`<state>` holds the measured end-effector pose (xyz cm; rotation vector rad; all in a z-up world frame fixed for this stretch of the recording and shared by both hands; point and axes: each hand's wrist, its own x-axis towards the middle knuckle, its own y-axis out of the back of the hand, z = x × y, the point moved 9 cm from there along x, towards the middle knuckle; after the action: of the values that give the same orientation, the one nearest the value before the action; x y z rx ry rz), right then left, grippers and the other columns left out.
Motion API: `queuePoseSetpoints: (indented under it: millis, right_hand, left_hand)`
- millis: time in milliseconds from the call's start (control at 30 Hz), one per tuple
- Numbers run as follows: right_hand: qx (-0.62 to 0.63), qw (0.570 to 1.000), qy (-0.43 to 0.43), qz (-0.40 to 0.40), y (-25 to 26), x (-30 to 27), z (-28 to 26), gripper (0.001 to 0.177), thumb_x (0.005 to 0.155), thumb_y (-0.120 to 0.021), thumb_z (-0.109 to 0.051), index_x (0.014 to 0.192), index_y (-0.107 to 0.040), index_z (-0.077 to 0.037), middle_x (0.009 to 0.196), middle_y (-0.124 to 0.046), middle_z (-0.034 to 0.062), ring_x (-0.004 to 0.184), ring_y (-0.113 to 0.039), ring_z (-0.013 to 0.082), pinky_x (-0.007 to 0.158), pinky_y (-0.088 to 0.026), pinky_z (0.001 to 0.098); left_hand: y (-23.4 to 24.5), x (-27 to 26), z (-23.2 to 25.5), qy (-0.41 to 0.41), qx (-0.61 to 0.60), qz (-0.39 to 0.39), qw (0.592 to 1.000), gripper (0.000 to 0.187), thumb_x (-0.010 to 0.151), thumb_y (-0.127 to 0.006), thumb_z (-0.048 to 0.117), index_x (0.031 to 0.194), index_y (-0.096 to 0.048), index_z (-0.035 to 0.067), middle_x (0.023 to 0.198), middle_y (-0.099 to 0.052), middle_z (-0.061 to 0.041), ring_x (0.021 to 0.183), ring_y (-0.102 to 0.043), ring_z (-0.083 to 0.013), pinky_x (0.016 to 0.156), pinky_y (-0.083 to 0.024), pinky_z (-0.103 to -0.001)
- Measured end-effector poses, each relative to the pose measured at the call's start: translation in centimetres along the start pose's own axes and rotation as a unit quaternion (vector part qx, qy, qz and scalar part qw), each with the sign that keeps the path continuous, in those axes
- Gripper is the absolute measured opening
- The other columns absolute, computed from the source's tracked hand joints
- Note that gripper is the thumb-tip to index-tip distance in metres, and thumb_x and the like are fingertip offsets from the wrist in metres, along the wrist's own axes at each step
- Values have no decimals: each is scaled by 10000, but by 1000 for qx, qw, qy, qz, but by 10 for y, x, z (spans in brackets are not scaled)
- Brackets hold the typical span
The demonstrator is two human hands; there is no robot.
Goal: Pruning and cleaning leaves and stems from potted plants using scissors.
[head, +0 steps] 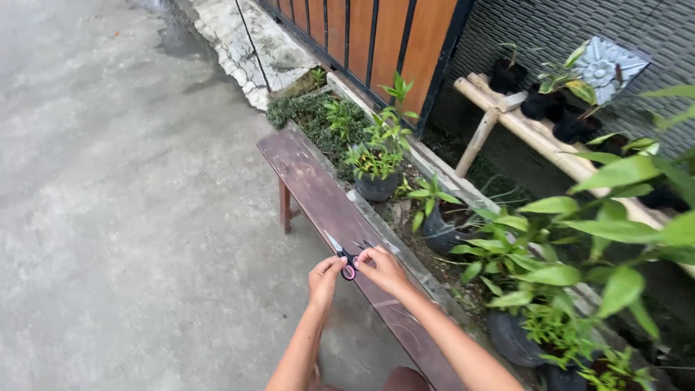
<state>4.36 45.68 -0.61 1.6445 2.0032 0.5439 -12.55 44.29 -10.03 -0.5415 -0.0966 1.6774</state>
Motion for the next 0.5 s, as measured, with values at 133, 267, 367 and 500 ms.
queuePoseSetpoints:
  millis: [133,267,367,500]
  right_hand:
    - [-42,999,-28,18,-48,89,-31,268,838,-744,-349,981,-732,-123,984,-671,37,845,-687,194,747,-541,345]
    - [-96,995,-19,29,-80,162,-62,326,794,-784,-425,955,-765,-143,1006,-684,33,932,-675,219,784,-524,371]
    - [-94,994,-48,22,-94,195,-71,379,761,-813,-471,931,-758,-137,1008,-673,32,934,-670,222,788,-520,375]
    - [-68,995,-63,33,-102,242,-57,391,733,-842,-456,896,-738,-116,992,-659,45,903,-670,225,780,-525,374]
  left_hand:
    - [50,86,42,26,-8,24,999,143,843,-773,138,929,-797,26,879,-755,18,845,-650,-71,787,-487,-237]
    - [91,163,63,30,-2,28,999,181,842,-794,156,947,-799,8,956,-746,-13,923,-643,-105,861,-475,-279]
    - [105,196,68,42,2,19,999,189,838,-794,166,950,-804,13,994,-746,-22,969,-649,-115,900,-477,-289]
    - [106,240,65,75,5,-4,997,178,853,-784,170,945,-803,18,998,-748,-11,991,-647,-114,922,-464,-286]
